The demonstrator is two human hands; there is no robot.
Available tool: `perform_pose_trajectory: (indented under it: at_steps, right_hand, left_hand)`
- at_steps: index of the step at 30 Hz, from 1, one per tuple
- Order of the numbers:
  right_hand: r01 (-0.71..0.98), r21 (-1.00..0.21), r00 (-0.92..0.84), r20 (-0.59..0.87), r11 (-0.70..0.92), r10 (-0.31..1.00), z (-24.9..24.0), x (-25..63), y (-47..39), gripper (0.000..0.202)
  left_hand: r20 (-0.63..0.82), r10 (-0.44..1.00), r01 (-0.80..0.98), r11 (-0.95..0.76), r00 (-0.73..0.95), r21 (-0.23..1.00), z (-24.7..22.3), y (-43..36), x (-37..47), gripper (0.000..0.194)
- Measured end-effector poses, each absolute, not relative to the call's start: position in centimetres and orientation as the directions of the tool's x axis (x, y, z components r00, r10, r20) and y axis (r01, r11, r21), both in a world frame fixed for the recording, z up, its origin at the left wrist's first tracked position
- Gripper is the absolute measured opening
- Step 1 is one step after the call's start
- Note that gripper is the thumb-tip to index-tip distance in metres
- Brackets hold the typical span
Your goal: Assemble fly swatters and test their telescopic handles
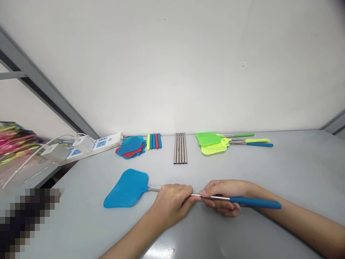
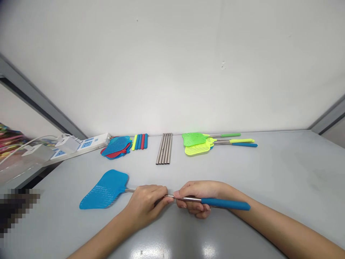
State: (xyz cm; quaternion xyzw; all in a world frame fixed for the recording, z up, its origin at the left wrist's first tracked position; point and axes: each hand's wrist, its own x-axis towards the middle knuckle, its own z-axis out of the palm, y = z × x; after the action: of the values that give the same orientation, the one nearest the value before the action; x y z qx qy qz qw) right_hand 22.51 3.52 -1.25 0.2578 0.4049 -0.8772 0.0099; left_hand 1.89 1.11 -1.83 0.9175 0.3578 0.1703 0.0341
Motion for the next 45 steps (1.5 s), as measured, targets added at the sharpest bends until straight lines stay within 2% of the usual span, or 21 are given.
perform_pose_trajectory:
  at_steps: [45]
  right_hand:
    - [0.170,-0.679,-0.892,-0.414,-0.714,0.182,-1.25,22.44,3.41,0.036]
  left_hand:
    - [0.278,0.674,0.656,-0.736,0.685,0.169,-1.18,1.03,1.79,0.034]
